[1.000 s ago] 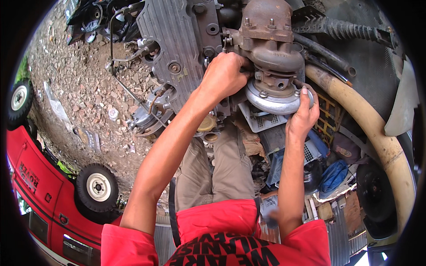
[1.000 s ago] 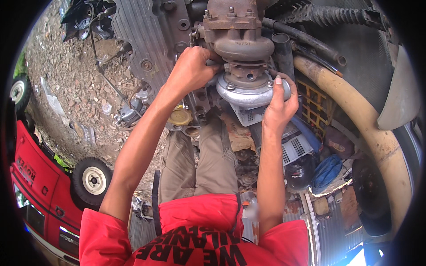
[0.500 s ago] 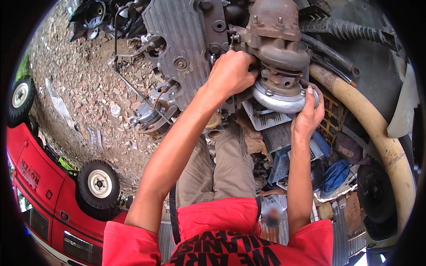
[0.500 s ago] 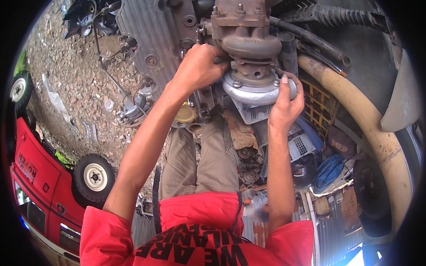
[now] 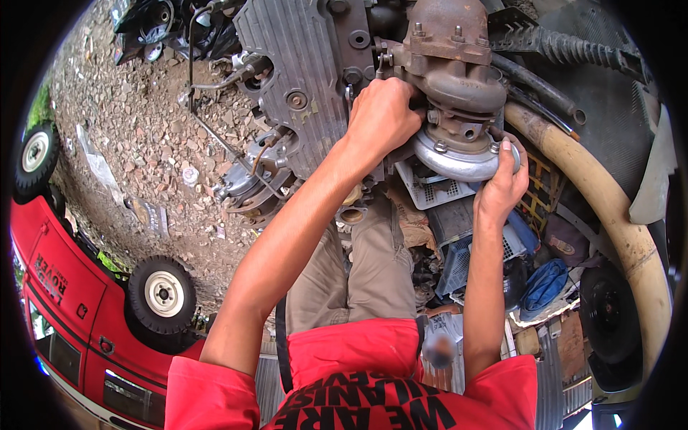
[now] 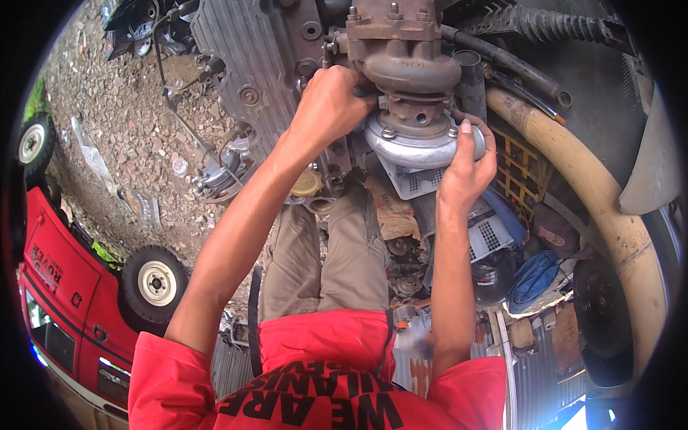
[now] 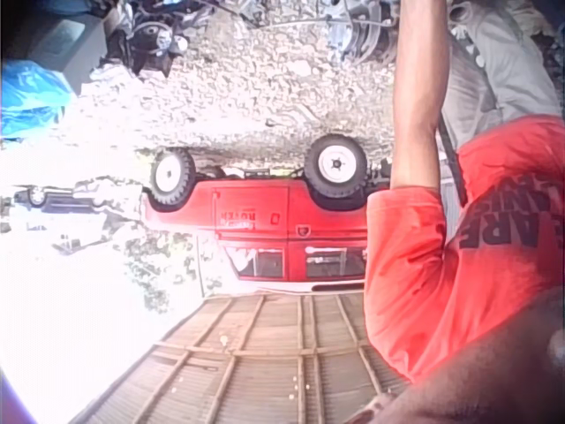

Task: The person aligns a turbocharger onto an engine block, then picks up bolts from a small plastic container and inserts them into the turbocharger flange to secure it to the engine.

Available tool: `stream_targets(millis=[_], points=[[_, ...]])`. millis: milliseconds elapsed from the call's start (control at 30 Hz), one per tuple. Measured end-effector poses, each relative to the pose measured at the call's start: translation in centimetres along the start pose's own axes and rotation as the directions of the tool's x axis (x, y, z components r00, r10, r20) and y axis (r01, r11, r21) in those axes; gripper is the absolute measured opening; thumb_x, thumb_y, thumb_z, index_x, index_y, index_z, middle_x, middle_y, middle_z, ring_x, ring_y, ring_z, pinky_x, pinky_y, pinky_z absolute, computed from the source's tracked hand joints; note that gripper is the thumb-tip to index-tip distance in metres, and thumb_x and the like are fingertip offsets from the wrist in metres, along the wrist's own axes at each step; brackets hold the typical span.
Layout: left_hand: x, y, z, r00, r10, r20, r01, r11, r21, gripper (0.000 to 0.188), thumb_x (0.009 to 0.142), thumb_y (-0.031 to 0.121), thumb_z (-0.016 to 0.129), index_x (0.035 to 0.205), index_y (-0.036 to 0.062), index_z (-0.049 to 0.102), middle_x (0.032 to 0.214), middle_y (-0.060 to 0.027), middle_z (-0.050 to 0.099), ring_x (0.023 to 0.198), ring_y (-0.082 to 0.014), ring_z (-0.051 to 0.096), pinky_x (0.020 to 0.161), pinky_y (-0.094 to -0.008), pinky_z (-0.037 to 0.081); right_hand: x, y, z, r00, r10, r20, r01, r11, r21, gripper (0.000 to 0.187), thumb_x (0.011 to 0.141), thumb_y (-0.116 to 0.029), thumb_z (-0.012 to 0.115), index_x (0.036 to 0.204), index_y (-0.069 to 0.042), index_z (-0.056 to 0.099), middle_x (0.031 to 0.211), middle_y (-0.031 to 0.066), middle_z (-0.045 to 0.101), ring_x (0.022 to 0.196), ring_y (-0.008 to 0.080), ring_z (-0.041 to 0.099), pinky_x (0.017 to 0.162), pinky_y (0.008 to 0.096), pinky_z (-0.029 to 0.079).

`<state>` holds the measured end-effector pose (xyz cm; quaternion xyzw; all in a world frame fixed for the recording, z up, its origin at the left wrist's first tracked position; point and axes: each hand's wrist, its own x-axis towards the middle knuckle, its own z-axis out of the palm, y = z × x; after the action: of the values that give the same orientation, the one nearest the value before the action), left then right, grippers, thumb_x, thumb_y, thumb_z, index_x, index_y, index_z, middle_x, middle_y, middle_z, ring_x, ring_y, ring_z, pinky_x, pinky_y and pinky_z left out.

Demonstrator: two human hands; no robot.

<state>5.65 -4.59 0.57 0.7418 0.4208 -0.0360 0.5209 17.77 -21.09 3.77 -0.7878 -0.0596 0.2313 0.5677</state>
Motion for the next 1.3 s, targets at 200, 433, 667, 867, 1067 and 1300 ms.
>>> stream_targets(millis=[200,433,667,867,1067,1300], points=[[0.2,-0.3,0.1,1.0,0.009,0.02,-0.009,1.0,-0.002,0.027,0.071,0.012,0.067,0.094,-0.0025,0.071,0.083,-0.0277,0.066,0.083,-0.0413,0.066,0.079,-0.0441,0.052,0.0,0.2,-0.1,1.0,0.005,-0.004,-0.005,1.0,0.017,0.027,0.092,-0.017,0.061,0.107,0.005,0.061,0.104,0.0126,0.066,0.097,0.0167,0.059,0.09,0.0292,0.045],[0.1,0.3,-0.1,0.999,-0.025,0.022,0.024,0.999,0.033,0.026,0.073,0.011,0.065,0.095,-0.0013,0.071,0.084,-0.0269,0.066,0.085,-0.0415,0.066,0.081,-0.0441,0.051,0.0,0.1,0.0,1.0,0.0,0.002,-0.001,1.0,0.026,0.027,0.092,-0.016,0.061,0.107,0.005,0.061,0.105,0.0132,0.066,0.098,0.0169,0.059,0.091,0.0293,0.045],[0.0,0.1,0.4,0.999,-0.04,-0.018,0.038,0.995,-0.095,0.024,0.064,0.005,0.059,0.082,-0.0059,0.069,0.081,-0.0302,0.064,0.083,-0.0447,0.065,0.078,-0.0485,0.052,0.0,0.1,0.0,1.0,0.008,-0.006,-0.008,0.999,0.031,0.028,0.092,-0.016,0.061,0.108,0.006,0.06,0.105,0.0144,0.066,0.098,0.0176,0.06,0.091,0.0297,0.045],[0.5,0.7,-0.7,0.99,-0.114,0.086,0.115,0.993,-0.014,0.026,0.067,0.007,0.06,0.087,-0.006,0.069,0.082,-0.0305,0.064,0.084,-0.044,0.065,0.08,-0.0473,0.051,0.0,0.1,0.0,1.0,-0.007,-0.001,0.007,0.999,0.036,0.027,0.092,-0.016,0.061,0.107,0.006,0.06,0.104,0.0143,0.066,0.097,0.0176,0.06,0.091,0.0298,0.045],[0.0,0.4,-0.4,0.998,-0.043,0.053,0.046,0.998,-0.053,0.03,0.074,0.009,0.062,0.1,-0.0033,0.069,0.087,-0.0289,0.065,0.088,-0.042,0.065,0.082,-0.0432,0.05,0.1,0.5,-0.1,1.0,-0.015,-0.005,0.015,0.999,0.037,0.028,0.092,-0.017,0.062,0.107,0.007,0.06,0.104,0.0139,0.066,0.096,0.0176,0.06,0.09,0.0296,0.045],[0.1,0.3,0.1,0.998,-0.061,0.014,0.062,0.997,-0.052,0.029,0.073,0.008,0.063,0.099,-0.003,0.07,0.087,-0.0291,0.065,0.09,-0.0415,0.065,0.083,-0.0427,0.05,0.0,0.3,0.0,1.0,-0.008,-0.004,0.008,0.999,0.05,0.03,0.092,-0.018,0.062,0.108,0.007,0.06,0.104,0.0143,0.065,0.096,0.0177,0.06,0.089,0.0295,0.046]])
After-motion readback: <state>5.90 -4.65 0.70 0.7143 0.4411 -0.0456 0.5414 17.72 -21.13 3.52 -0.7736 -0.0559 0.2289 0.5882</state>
